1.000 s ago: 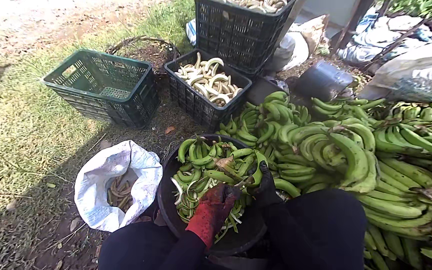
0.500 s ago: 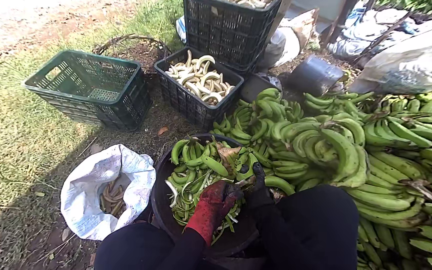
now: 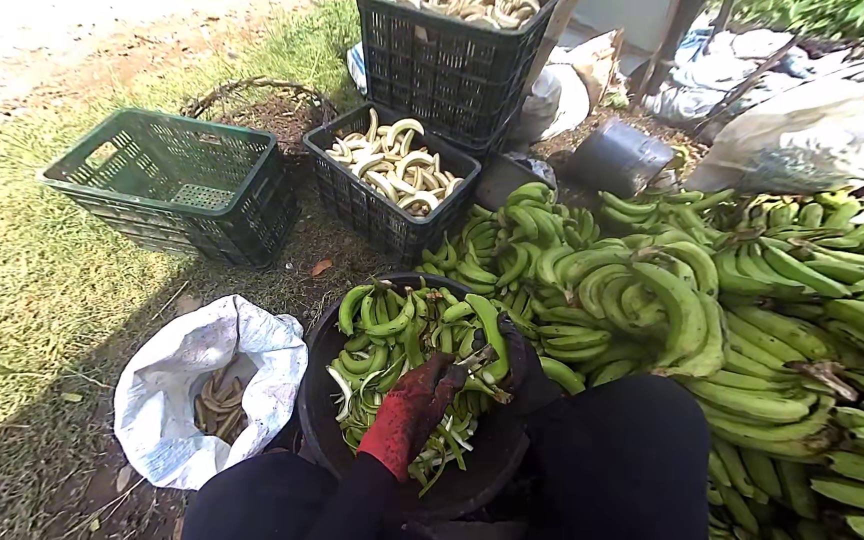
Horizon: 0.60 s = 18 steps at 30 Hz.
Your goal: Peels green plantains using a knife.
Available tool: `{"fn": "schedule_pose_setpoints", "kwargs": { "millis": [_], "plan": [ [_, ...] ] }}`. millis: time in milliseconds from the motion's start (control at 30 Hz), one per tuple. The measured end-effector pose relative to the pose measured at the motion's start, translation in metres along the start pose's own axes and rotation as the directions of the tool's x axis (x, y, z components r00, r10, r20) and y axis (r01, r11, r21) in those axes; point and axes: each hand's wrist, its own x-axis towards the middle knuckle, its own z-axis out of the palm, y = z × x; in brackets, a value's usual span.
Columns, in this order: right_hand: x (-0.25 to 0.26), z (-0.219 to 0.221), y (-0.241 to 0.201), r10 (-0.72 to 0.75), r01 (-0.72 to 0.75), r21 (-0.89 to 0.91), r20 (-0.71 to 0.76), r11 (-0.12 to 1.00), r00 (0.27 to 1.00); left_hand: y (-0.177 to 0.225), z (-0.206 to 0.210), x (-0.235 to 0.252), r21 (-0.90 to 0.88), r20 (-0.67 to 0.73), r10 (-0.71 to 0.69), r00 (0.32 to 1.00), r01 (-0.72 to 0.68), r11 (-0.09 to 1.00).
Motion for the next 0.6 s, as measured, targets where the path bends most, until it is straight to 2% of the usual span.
{"fn": "schedule_pose_setpoints", "kwargs": {
  "millis": [67,167,233,267,333,400,500,567,600],
  "plan": [
    [0.0,0.006,-0.005,0.063,-0.062,-0.032,0.029,0.998,0.998,0.0,-0.004,-0.005,0.058,0.003,0.06,0.998,-0.06,0.996],
    [-0.003,0.013,-0.009,0.094,-0.078,-0.112,0.142,0.991,0.985,-0.003,-0.008,-0.006,0.106,-0.003,0.101,0.995,-0.1,0.989],
    [-0.008,0.02,-0.006,0.07,-0.043,-0.163,0.165,0.986,0.984,-0.008,-0.008,-0.004,0.116,-0.021,0.102,0.995,-0.099,0.988],
    [-0.012,0.024,-0.004,0.015,0.02,-0.207,0.165,0.978,0.986,-0.011,-0.007,-0.003,0.127,-0.047,0.097,0.994,-0.09,0.988],
    [-0.026,0.036,0.0,-0.097,0.136,-0.309,0.138,0.941,0.986,-0.012,-0.01,0.001,0.181,-0.111,0.044,0.993,-0.024,0.983],
    [-0.04,0.049,0.01,-0.129,0.142,-0.363,0.06,0.921,0.99,-0.013,-0.012,0.007,0.244,-0.237,-0.039,0.971,0.098,0.965],
    [-0.058,0.054,0.038,-0.002,0.014,-0.335,0.034,0.942,0.999,-0.02,-0.023,0.018,0.199,-0.467,-0.191,0.863,0.313,0.929],
    [-0.062,0.052,0.053,0.112,-0.089,-0.247,0.08,0.965,0.99,-0.027,-0.034,0.023,0.117,-0.531,-0.257,0.808,0.37,0.922],
    [-0.06,0.049,0.055,0.144,-0.117,-0.23,0.102,0.966,0.984,-0.029,-0.038,0.022,0.088,-0.52,-0.258,0.814,0.351,0.932]
  ]
}}
